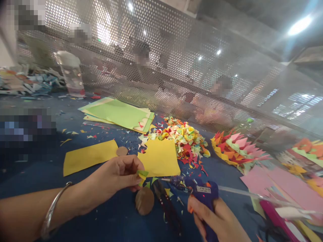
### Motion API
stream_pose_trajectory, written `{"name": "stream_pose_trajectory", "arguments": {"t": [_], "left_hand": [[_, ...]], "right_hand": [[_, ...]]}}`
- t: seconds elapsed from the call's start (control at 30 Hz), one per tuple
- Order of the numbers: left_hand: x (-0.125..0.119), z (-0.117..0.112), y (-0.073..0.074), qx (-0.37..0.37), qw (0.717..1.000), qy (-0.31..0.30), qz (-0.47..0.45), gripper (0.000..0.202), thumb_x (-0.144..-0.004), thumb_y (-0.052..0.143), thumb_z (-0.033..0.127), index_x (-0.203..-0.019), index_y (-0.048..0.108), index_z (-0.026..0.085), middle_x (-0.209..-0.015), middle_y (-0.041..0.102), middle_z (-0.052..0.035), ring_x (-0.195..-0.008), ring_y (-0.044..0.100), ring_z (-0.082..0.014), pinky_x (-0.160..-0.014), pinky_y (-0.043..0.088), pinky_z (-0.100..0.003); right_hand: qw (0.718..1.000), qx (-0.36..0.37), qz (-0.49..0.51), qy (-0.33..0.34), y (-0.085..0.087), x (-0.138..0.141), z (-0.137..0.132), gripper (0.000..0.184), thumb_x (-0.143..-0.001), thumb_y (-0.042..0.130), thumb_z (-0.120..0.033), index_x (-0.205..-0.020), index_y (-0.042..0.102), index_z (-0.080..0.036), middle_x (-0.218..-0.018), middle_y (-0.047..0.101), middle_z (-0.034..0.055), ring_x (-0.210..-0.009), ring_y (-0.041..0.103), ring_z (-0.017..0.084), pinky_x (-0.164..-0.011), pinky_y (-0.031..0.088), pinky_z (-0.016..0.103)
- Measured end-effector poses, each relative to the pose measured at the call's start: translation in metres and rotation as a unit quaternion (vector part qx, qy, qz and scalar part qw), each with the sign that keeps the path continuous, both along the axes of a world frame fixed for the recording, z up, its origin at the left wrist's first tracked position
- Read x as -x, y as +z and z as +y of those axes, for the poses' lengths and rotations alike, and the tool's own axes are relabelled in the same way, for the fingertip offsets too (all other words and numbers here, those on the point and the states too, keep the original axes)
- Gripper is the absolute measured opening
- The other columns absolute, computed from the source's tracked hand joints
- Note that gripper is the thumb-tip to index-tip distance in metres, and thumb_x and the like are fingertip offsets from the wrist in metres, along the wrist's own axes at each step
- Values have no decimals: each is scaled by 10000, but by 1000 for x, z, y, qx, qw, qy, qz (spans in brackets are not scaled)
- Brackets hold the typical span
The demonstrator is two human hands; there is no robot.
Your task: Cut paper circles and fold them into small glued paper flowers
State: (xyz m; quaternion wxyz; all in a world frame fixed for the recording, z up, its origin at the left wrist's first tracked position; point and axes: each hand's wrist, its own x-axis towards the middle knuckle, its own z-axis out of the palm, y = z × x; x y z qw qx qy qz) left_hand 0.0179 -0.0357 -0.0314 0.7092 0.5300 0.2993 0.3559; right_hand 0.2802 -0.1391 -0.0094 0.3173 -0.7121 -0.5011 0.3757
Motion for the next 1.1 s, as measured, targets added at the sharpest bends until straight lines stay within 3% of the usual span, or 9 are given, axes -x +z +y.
{"name": "stream_pose_trajectory", "arguments": {"t": [0.1,0.27,0.47,0.6,0.67,0.77,0.87,0.97,1.1], "left_hand": [[2,0,-1,12,1000,3,0,171,-708,716,208,-777,564,170,-675,579,65,-615,600,-92,-642,505,-250],[5,-2,7,31,999,13,27,172,-684,714,167,-785,574,167,-650,562,73,-581,567,-78,-630,497,-241],[7,-4,9,38,999,18,13,164,-692,693,138,-809,583,170,-743,543,75,-605,564,-66,-639,499,-241],[7,-3,9,49,999,11,11,152,-697,691,138,-794,577,164,-746,545,74,-601,558,-60,-633,486,-228],[7,-3,9,58,998,2,9,169,-697,696,146,-804,567,166,-728,555,74,-601,565,-64,-624,477,-222],[6,-2,8,61,998,-14,17,189,-699,695,160,-836,564,166,-696,574,67,-610,574,-78,-644,484,-234],[5,-2,5,41,998,-23,41,177,-686,681,152,-832,581,156,-679,601,49,-604,569,-86,-638,485,-241],[4,-3,3,23,997,-25,73,158,-670,666,142,-808,591,150,-629,605,43,-568,559,-92,-591,458,-233],[5,-3,6,21,995,-28,97,160,-670,680,166,-801,590,152,-607,604,43,-549,550,-98,-572,436,-238]], "right_hand": [[997,73,3,-10,5,-18,6,508,-783,606,-678,-690,566,-180,-443,501,-52,-403,455,107,-418,372,210],[990,123,-68,4,10,-43,26,479,-746,642,-652,-676,522,-194,-421,515,-51,-364,446,104,-385,347,206],[987,127,-91,42,5,-57,46,528,-767,589,-686,-664,579,-168,-478,450,-68,-396,472,108,-408,355,221],[961,89,-236,110,12,-59,50,542,-806,561,-676,-593,598,-179,-493,438,-44,-448,450,124,-445,336,240],[939,37,-324,109,21,-51,48,484,-809,602,-626,-582,600,-199,-489,464,-33,-471,464,140,-469,332,251],[934,-44,-352,52,32,-19,43,350,-819,633,-551,-688,614,-228,-541,570,-17,-505,538,163,-503,394,264],[945,-116,-276,132,36,27,40,263,-891,579,-472,-805,633,-230,-668,632,0,-606,591,161,-570,457,253],[939,-137,-217,229,33,63,43,181,-894,606,-388,-865,644,-214,-728,628,-7,-621,588,142,-575,463,240],[923,-179,-204,274,24,80,53,156,-927,566,-275,-815,650,-208,-725,609,-15,-627,574,135,-585,438,253]]}}
